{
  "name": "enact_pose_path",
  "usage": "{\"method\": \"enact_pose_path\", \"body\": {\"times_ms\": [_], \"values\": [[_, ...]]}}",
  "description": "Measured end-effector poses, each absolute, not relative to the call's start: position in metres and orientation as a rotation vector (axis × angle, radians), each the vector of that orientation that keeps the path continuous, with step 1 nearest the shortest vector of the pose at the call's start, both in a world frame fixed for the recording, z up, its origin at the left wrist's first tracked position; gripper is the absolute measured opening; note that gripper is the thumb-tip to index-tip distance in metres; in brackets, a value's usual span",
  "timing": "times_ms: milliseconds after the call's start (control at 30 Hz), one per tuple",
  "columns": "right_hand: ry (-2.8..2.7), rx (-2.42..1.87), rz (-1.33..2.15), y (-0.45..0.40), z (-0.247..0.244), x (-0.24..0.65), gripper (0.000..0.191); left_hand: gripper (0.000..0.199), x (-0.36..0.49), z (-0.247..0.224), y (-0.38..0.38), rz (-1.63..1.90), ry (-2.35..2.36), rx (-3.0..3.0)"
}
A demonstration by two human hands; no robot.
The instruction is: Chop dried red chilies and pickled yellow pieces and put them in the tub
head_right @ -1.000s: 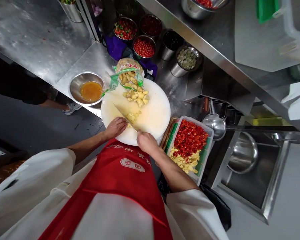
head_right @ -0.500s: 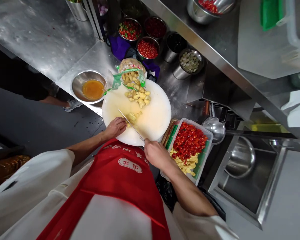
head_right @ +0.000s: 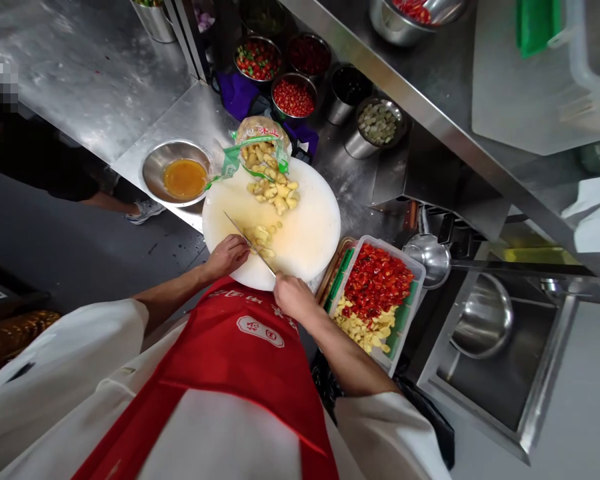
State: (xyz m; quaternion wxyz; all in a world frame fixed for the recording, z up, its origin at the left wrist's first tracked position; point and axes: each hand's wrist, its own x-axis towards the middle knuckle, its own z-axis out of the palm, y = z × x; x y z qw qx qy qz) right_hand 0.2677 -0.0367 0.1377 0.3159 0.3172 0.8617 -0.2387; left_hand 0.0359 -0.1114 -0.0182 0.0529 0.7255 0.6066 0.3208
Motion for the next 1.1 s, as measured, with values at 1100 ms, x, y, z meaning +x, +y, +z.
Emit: {"method": "enact_pose_path", "body": {"times_ms": [1100], "values": [[2.349, 0.8, -0.585, -0.041, 0.138, 0.264, 0.023, 0.013, 0.044, -0.02, -0.121, 1.018, 1.958, 2.054]]}}
